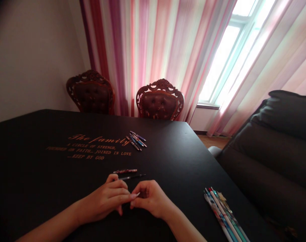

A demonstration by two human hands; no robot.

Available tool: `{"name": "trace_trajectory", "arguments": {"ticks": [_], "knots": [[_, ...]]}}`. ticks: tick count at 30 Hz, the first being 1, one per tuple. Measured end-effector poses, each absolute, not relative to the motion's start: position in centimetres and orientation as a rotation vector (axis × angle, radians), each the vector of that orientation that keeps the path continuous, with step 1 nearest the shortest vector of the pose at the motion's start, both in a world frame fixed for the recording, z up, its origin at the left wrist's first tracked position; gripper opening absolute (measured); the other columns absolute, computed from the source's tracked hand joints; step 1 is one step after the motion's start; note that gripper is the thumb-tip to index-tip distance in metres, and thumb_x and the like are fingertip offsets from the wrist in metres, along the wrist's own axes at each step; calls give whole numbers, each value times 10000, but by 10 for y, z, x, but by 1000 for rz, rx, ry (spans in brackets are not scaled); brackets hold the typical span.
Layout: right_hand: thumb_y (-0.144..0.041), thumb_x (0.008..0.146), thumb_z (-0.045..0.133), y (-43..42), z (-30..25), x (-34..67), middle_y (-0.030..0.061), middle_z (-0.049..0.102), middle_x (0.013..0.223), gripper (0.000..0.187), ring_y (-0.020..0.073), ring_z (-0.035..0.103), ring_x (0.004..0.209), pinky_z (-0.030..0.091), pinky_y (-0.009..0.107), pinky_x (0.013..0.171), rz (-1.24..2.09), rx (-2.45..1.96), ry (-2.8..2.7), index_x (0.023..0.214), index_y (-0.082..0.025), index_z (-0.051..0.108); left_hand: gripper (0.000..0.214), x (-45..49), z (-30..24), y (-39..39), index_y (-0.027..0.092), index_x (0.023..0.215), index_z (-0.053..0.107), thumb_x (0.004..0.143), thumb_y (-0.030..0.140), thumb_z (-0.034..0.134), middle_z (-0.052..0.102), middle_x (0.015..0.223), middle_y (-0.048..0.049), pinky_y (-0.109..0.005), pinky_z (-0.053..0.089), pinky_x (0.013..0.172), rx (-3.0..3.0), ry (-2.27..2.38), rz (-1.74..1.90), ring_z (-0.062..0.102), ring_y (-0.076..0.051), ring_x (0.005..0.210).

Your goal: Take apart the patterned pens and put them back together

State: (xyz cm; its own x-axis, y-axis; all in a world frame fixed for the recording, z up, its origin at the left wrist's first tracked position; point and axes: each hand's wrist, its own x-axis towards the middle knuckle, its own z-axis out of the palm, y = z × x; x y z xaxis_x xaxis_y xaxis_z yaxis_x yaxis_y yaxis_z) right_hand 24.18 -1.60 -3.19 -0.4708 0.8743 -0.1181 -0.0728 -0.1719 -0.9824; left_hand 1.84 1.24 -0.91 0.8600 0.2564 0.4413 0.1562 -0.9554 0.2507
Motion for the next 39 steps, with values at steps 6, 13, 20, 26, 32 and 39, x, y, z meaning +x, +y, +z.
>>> {"name": "trace_trajectory", "arguments": {"ticks": [6, 13, 20, 26, 32, 39], "knots": [[-304, 618, 858, -14, -35, 235, 32, 738, 726, 311, 147, 673, 669, 462, 253, 655, 1608, -971, -1216, 784, -149, 645, 320, 12, -17, 22, 241, 1264, 450, 953, 212, 518, 682, 1043, -41, -365, 292, 933, 2585, 552, 871, 578, -186, 992], [-268, 687, 805, -24, -33, 212, -7, 679, 726, 256, 130, 600, 662, 428, 239, 631, 1311, -1099, -1344, 730, -173, 571, 334, 12, -10, 20, 235, 1132, 512, 898, 469, 560, 647, 1000, -43, -390, 270, 918, 2627, 619, 689, 550, -227, 962], [-297, 888, 590, -35, -26, 213, -17, 566, 708, 231, 129, 504, 670, 348, 249, 624, 732, -1307, -1911, 697, -190, 515, 149, 16, -12, 13, 188, 904, 546, 969, 268, 439, 613, 849, -33, -375, 253, 841, 2862, 669, 650, 527, -204, 848], [-283, 970, 444, -36, -34, 210, -16, 525, 713, 316, 126, 479, 694, 334, 245, 642, 633, -1238, -2046, 667, -196, 427, 190, 21, -13, 10, 183, 893, 539, 974, 321, 438, 602, 802, -21, -367, 255, 817, 2958, 621, 674, 506, -188, 786], [-273, 978, 437, -36, -35, 212, -20, 532, 698, 331, 119, 492, 693, 342, 246, 659, 668, -1177, -2075, 657, -193, 457, 241, 24, -18, 6, 182, 800, 506, 991, 289, 405, 576, 726, -5, -364, 255, 781, 3026, 615, 701, 481, -173, 721], [-247, 971, 451, -37, -26, 216, -25, 525, 666, 339, 126, 491, 712, 349, 272, 723, 618, -1118, -2132, 636, -193, 458, 219, 22, -12, 8, 180, 793, 490, 978, 261, 405, 563, 700, 3, -368, 238, 736, 3069, 566, 700, 468, -175, 700]]}}
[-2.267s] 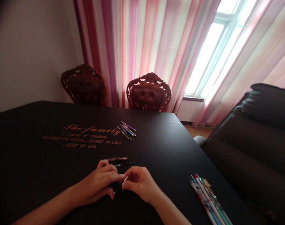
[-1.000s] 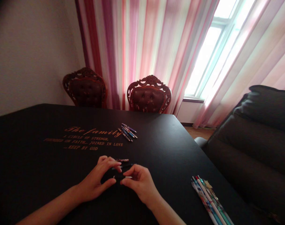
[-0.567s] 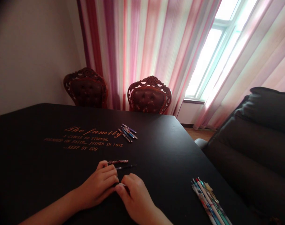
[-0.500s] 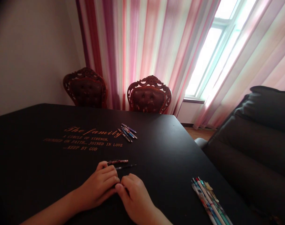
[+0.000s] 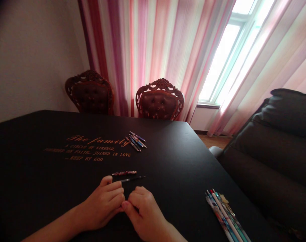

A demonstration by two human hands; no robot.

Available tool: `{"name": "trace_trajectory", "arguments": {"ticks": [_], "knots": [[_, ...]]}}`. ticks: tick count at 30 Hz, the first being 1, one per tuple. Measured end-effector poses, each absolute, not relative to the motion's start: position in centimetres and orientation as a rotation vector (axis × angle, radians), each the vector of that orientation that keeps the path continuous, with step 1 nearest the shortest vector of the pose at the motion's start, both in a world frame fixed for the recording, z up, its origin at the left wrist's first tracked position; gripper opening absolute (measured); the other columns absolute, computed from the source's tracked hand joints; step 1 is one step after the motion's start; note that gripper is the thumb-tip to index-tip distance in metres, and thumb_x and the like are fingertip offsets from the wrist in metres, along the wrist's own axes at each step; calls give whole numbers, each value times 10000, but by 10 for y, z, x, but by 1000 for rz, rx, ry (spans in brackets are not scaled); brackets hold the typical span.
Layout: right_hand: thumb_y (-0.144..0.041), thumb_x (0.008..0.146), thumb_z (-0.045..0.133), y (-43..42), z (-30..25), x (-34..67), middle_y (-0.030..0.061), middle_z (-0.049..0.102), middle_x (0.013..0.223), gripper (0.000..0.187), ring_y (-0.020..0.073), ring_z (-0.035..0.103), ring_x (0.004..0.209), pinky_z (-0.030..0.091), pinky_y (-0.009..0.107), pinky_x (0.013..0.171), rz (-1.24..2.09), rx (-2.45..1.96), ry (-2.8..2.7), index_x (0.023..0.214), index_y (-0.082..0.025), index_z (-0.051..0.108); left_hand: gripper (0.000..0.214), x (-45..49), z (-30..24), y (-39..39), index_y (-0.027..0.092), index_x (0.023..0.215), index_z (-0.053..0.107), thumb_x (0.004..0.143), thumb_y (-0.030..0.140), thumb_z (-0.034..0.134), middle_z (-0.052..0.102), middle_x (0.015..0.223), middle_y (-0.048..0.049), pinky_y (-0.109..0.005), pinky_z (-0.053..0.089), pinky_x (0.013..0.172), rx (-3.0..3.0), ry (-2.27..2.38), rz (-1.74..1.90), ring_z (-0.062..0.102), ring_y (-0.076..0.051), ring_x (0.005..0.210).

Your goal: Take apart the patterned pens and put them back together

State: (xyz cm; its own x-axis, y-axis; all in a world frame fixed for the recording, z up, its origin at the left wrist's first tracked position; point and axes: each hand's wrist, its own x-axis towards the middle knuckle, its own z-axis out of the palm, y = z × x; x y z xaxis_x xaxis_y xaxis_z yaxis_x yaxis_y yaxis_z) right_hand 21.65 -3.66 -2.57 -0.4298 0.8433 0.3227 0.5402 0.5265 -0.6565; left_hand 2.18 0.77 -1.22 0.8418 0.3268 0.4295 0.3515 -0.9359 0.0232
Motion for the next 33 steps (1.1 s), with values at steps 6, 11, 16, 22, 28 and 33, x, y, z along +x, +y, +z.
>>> {"name": "trace_trajectory", "arguments": {"ticks": [6, 11, 16, 22, 28, 33], "knots": [[-269, 968, 449, -35, -23, 219, -38, 470, 629, 375, 120, 457, 674, 336, 273, 710, 569, -1106, -2144, 609, -191, 374, 224, 20, -12, 10, 178, 788, 483, 976, 269, 402, 562, 709, 0, -377, 240, 755, -2981, -565, -647, 476, -178, 710], [-264, 964, 448, -34, -21, 220, -36, 470, 638, 371, 120, 451, 668, 334, 277, 718, 542, -1094, -2146, 615, -193, 345, 216, 20, -13, 10, 180, 790, 482, 970, 271, 407, 570, 724, -6, -382, 245, 771, -2992, -603, -648, 483, -185, 724], [-260, 958, 455, -34, -20, 223, -37, 471, 641, 361, 122, 445, 664, 336, 284, 729, 521, -1084, -2156, 619, -194, 350, 218, 20, -10, 11, 191, 779, 477, 967, 279, 410, 582, 732, -8, -370, 251, 767, -3008, -620, -654, 483, -184, 726], [-254, 955, 458, -33, -18, 226, -32, 481, 648, 350, 126, 454, 661, 350, 294, 755, 502, -1087, -2186, 623, -198, 362, 204, 20, -9, 10, 194, 776, 483, 956, 267, 420, 586, 739, -12, -371, 254, 774, -3028, -659, -659, 490, -187, 732], [-240, 945, 475, -31, -17, 231, -18, 510, 677, 318, 137, 463, 696, 352, 304, 749, 442, -1090, -2215, 641, -195, 395, 234, 20, -10, 11, 190, 772, 479, 968, 278, 387, 582, 731, -9, -380, 251, 786, -3037, -674, -651, 496, -191, 735], [-245, 947, 470, -30, -17, 236, -8, 523, 705, 293, 142, 459, 717, 352, 319, 762, 400, -1081, -2251, 662, -190, 430, 229, 19, -12, 14, 190, 785, 489, 967, 287, 389, 593, 749, -19, -384, 252, 790, -3045, -684, -644, 496, -195, 744]]}}
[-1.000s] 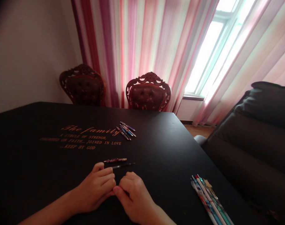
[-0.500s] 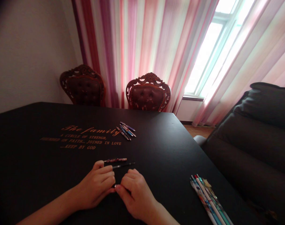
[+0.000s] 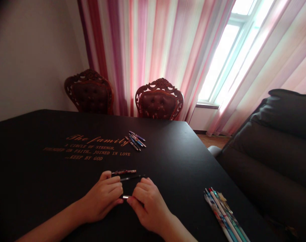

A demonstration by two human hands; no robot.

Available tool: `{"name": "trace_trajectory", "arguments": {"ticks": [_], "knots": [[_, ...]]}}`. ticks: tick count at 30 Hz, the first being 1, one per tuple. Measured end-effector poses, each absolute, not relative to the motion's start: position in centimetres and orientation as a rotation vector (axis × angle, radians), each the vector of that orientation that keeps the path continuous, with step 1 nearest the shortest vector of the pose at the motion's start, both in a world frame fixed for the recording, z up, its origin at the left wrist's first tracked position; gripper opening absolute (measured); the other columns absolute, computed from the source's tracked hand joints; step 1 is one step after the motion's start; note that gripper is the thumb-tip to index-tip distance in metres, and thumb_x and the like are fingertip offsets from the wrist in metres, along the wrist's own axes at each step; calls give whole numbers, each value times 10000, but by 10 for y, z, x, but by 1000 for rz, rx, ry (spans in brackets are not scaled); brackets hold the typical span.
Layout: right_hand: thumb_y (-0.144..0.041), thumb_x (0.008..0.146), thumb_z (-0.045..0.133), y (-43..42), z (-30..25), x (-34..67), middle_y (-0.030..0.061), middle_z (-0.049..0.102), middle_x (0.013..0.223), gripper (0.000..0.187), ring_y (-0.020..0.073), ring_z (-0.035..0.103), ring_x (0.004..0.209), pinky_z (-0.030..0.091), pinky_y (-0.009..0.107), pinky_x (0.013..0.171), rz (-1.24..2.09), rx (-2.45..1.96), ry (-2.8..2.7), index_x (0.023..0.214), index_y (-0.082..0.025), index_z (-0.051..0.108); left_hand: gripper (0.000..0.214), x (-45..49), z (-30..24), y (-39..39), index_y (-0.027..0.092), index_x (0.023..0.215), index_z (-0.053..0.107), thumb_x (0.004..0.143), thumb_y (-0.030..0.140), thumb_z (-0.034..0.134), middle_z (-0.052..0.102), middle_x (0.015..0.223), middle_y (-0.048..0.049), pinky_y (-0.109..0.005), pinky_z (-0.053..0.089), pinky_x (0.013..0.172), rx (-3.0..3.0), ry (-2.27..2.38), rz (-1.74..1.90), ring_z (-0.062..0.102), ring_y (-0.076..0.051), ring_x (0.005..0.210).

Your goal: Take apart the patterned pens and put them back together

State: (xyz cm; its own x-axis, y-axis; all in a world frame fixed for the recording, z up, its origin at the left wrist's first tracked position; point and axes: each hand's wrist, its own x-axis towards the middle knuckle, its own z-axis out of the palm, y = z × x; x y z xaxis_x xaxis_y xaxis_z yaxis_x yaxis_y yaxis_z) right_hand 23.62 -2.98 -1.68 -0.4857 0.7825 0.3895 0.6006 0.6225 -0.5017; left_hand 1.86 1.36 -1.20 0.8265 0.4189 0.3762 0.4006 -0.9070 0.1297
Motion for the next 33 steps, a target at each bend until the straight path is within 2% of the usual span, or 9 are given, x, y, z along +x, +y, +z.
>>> {"name": "trace_trajectory", "arguments": {"ticks": [7, 12, 17, 21, 25, 29, 31, 33], "knots": [[-244, 935, 470, -30, -9, 243, 13, 526, 719, 258, 169, 459, 745, 343, 344, 742, 278, -1035, -2293, 682, -193, 481, 237, 19, -13, 14, 192, 790, 494, 971, 293, 379, 605, 739, -13, -382, 264, 778, 2901, 647, 668, 492, -194, 735], [-191, 945, 391, -19, -13, 261, -3, 444, 667, 291, 165, 435, 687, 347, 346, 723, 184, -1140, -2016, 656, -205, 423, 226, 14, -6, 18, 187, 759, 489, 963, 232, 402, 583, 724, 2, -356, 275, 758, 2818, 814, 677, 500, -182, 731], [-212, 922, 459, -5, -20, 272, 19, 523, 758, 188, 182, 475, 753, 370, 357, 766, 155, -1208, -1953, 742, -205, 512, 60, 14, -3, 19, 207, 931, 572, 936, 229, 516, 638, 924, -19, -357, 275, 821, 2793, 880, 694, 545, -198, 911], [-181, 863, 545, -6, -21, 265, 33, 577, 884, 68, 199, 504, 857, 374, 366, 814, 207, -1240, -2099, 829, -209, 598, 171, 15, -9, 20, 247, 1075, 586, 907, 214, 580, 645, 1074, -39, -387, 254, 888, 2786, 917, 718, 536, -225, 1052], [-159, 819, 595, -9, -22, 263, 44, 583, 974, 128, 218, 514, 932, 380, 388, 847, 221, -1298, -2130, 923, -221, 636, 333, 13, -13, 23, 254, 1160, 565, 852, 327, 666, 629, 1159, -61, -412, 263, 910, 2732, 990, 705, 522, -253, 1091], [-219, 851, 586, -3, -27, 268, 60, 604, 1006, 144, 230, 533, 966, 400, 404, 877, 280, -1274, -2022, 986, -222, 637, 300, 9, -16, 29, 249, 1192, 561, 908, 347, 574, 632, 1150, -69, -418, 318, 915, 2590, 1079, 837, 537, -245, 1079], [-280, 906, 523, 4, -32, 275, 67, 622, 995, 155, 227, 551, 965, 415, 395, 879, 350, -1263, -1871, 988, -214, 637, 259, 5, -19, 36, 254, 1180, 570, 946, 335, 494, 641, 1138, -63, -433, 347, 927, 2446, 1175, 962, 550, -242, 1078], [-360, 944, 456, 11, -37, 285, 72, 642, 977, 244, 222, 575, 946, 438, 370, 850, 453, -1279, -1644, 998, -203, 634, 257, -1, -23, 47, 258, 1146, 587, 962, 356, 436, 655, 1122, -53, -451, 375, 948, 2242, 1263, 1089, 568, -246, 1080]]}}
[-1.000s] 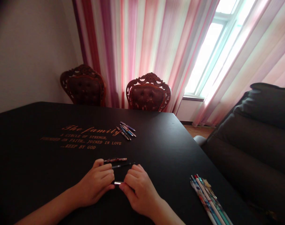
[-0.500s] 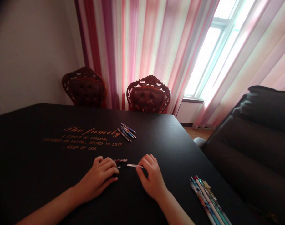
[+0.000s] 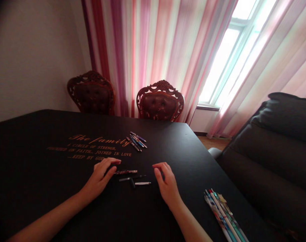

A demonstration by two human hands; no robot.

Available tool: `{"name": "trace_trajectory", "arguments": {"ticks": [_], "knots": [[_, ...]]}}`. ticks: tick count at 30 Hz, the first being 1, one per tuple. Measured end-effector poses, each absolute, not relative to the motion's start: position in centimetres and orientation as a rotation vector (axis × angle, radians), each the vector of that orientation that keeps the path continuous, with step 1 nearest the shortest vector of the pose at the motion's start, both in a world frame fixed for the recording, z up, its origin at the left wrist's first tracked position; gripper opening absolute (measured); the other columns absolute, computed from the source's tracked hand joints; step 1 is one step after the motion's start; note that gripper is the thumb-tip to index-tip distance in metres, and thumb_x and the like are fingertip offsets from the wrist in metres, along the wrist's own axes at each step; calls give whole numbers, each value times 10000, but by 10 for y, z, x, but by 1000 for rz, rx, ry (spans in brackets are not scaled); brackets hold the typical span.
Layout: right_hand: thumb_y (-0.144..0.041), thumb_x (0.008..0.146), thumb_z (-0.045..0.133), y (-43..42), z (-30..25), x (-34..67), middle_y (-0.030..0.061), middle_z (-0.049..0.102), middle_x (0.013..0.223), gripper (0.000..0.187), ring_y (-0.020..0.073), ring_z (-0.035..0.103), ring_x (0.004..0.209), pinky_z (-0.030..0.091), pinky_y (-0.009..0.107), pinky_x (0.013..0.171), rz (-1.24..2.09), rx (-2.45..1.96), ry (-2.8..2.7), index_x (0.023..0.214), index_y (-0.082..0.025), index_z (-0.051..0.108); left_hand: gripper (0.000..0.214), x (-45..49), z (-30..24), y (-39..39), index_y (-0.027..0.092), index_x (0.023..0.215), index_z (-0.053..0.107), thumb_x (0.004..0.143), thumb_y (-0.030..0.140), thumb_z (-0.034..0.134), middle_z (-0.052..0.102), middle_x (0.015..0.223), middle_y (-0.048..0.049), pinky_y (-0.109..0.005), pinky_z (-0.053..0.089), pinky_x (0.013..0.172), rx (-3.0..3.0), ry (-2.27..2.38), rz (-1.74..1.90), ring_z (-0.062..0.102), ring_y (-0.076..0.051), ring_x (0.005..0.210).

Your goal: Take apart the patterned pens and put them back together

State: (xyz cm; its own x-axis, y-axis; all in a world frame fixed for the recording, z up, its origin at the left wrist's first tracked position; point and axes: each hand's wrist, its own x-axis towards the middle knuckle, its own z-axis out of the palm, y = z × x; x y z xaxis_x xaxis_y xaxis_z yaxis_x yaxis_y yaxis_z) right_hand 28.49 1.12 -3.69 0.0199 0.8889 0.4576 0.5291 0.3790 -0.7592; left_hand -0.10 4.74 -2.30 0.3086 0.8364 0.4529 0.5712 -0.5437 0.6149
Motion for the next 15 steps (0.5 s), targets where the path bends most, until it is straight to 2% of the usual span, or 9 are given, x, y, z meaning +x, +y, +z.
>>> {"name": "trace_trajectory", "arguments": {"ticks": [4, 7, 10, 15], "knots": [[-493, 909, 480, 25, -49, 310, 69, 680, 915, 351, 211, 611, 843, 460, 324, 741, 597, -1339, -1171, 961, -186, 643, 327, -21, -35, 76, 230, 1069, 623, 946, 440, 405, 687, 1052, -48, -403, 427, 986, 1705, 1308, 1368, 614, -244, 1061], [-505, 891, 496, 30, -56, 322, 68, 689, 874, 359, 207, 620, 794, 454, 306, 672, 617, -1349, -1059, 925, -178, 639, 330, -34, -44, 91, 197, 1039, 618, 893, 458, 478, 683, 1030, -56, -399, 457, 956, 1539, 1370, 1414, 626, -249, 1024], [-486, 874, 532, 30, -59, 321, 65, 693, 854, 330, 210, 620, 794, 445, 307, 679, 634, -1350, -1060, 909, -177, 643, 259, -39, -49, 95, 196, 976, 640, 845, 398, 545, 686, 995, -58, -427, 453, 941, 1590, 1397, 1338, 626, -264, 1002], [-472, 862, 572, 27, -56, 312, 38, 691, 816, 298, 206, 618, 801, 435, 319, 755, 658, -1345, -1159, 884, -186, 655, 149, -32, -42, 86, 252, 895, 675, 834, 348, 577, 685, 984, -27, -476, 390, 962, 2058, 1444, 1032, 599, -273, 1017]]}}
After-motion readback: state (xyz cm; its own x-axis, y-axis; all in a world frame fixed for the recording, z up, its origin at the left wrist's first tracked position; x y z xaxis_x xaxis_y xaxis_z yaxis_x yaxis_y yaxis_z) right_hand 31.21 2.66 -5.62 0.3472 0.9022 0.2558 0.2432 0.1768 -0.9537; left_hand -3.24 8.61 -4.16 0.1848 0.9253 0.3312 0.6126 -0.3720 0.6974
